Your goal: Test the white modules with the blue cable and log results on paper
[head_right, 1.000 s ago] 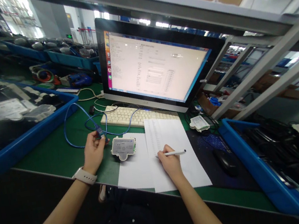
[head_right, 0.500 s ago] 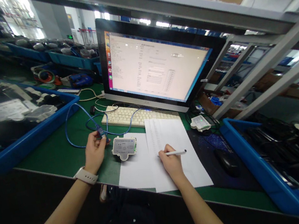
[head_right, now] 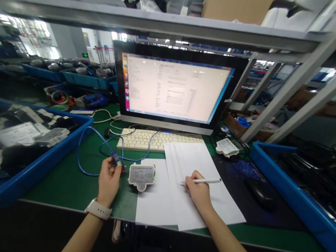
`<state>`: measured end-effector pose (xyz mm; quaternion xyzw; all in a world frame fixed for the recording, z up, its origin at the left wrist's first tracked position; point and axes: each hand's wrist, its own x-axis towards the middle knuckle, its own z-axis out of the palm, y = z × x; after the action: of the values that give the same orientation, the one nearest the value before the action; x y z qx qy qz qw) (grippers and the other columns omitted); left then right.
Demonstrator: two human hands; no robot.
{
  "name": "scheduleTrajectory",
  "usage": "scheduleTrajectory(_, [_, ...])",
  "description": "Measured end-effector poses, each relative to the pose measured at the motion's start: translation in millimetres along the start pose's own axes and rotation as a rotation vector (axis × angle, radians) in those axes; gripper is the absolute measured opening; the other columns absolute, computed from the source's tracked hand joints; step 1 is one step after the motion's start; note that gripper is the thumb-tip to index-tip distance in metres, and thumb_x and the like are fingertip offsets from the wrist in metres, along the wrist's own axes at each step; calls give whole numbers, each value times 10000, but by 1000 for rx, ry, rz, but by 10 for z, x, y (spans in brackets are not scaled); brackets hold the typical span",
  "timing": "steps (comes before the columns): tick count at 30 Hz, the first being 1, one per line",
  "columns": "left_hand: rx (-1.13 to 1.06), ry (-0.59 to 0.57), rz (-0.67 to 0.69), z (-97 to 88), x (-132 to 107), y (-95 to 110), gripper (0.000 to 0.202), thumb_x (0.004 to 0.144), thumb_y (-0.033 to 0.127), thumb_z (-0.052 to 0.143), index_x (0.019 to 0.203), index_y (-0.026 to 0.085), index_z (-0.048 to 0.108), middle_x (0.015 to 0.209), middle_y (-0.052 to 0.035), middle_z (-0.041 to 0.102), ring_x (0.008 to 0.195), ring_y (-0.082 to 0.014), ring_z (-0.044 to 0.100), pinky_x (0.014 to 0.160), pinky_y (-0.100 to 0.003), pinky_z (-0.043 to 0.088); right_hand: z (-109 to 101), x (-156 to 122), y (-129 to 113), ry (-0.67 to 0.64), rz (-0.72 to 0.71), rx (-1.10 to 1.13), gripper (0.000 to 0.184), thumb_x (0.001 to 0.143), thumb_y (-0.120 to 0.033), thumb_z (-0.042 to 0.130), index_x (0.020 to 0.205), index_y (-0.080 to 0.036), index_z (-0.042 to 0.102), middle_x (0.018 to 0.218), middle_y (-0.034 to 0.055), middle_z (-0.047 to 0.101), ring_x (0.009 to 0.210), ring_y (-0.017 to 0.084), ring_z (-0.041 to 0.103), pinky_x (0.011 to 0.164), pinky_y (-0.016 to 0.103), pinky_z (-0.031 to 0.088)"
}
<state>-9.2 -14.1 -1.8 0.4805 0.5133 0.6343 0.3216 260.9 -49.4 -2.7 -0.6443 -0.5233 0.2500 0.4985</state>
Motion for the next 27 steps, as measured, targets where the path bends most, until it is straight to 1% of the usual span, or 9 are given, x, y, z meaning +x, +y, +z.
scheduleTrajectory(2, [3,-1,19,-6,-8,2,290,779,372,537,982,178,466,713,-7,605,652,-181,649,603,-288,512,-25,39,17,-40,59,73,288,691,-370,538,525,-241,342,369,-56,444,336,91,348,349,209,275])
scheduleTrajectory(5, [8,0,30,-10,-9,-4,289,786,377,530,983,173,475,695,-11,618,628,-181,643,592,-292,511,-60,99,60,-124,194,214,368,638,-456,627,538,-229,355,367,-61,448,291,53,267,306,171,150])
scheduleTrajectory(8, [5,6,8,-6,-3,-14,294,782,383,529,981,174,475,712,-15,626,644,-182,641,608,-296,511,-75,124,104,-138,242,345,457,582,-520,701,563,-216,360,386,-65,468,280,29,246,301,146,104])
scheduleTrajectory(10, [1,1,0,-1,-2,-22,300,782,385,526,988,175,472,715,-14,623,648,-182,638,619,-300,508,-74,115,131,-104,249,419,464,566,-549,729,618,-209,418,410,-65,494,285,27,261,298,136,116])
scheduleTrajectory(12, [-4,-10,-12,2,-2,-33,308,781,388,527,997,176,470,730,-16,620,657,-182,636,632,-303,505,-71,99,156,-59,249,470,460,572,-567,735,682,-203,475,436,-60,518,305,34,303,301,130,160])
scheduleTrajectory(14, [-7,-14,-26,2,-3,-45,316,778,393,531,1001,178,469,745,-17,616,668,-183,636,642,-305,502,-71,85,173,-36,248,491,450,592,-571,729,699,-196,503,468,-47,543,338,45,354,312,134,217])
scheduleTrajectory(18, [-11,-18,-34,-6,-2,-59,333,777,404,535,1012,178,463,760,-21,617,689,-189,642,654,-308,502,-77,84,169,-49,215,517,425,559,-502,774,754,-196,551,604,4,638,442,99,486,354,171,332])
scheduleTrajectory(20, [-11,-20,-40,-10,-1,-61,340,775,405,540,1016,177,463,766,-24,622,701,-193,648,662,-310,503,-75,91,153,-49,197,541,431,535,-476,789,773,-196,564,626,18,656,471,120,516,372,189,364])
scheduleTrajectory(27, [-28,-8,-39,6,11,-37,339,756,408,556,988,175,475,763,-24,627,669,-185,648,645,-301,503,-62,86,151,-54,199,541,432,534,-494,789,586,-191,485,505,4,604,395,98,462,361,190,338])
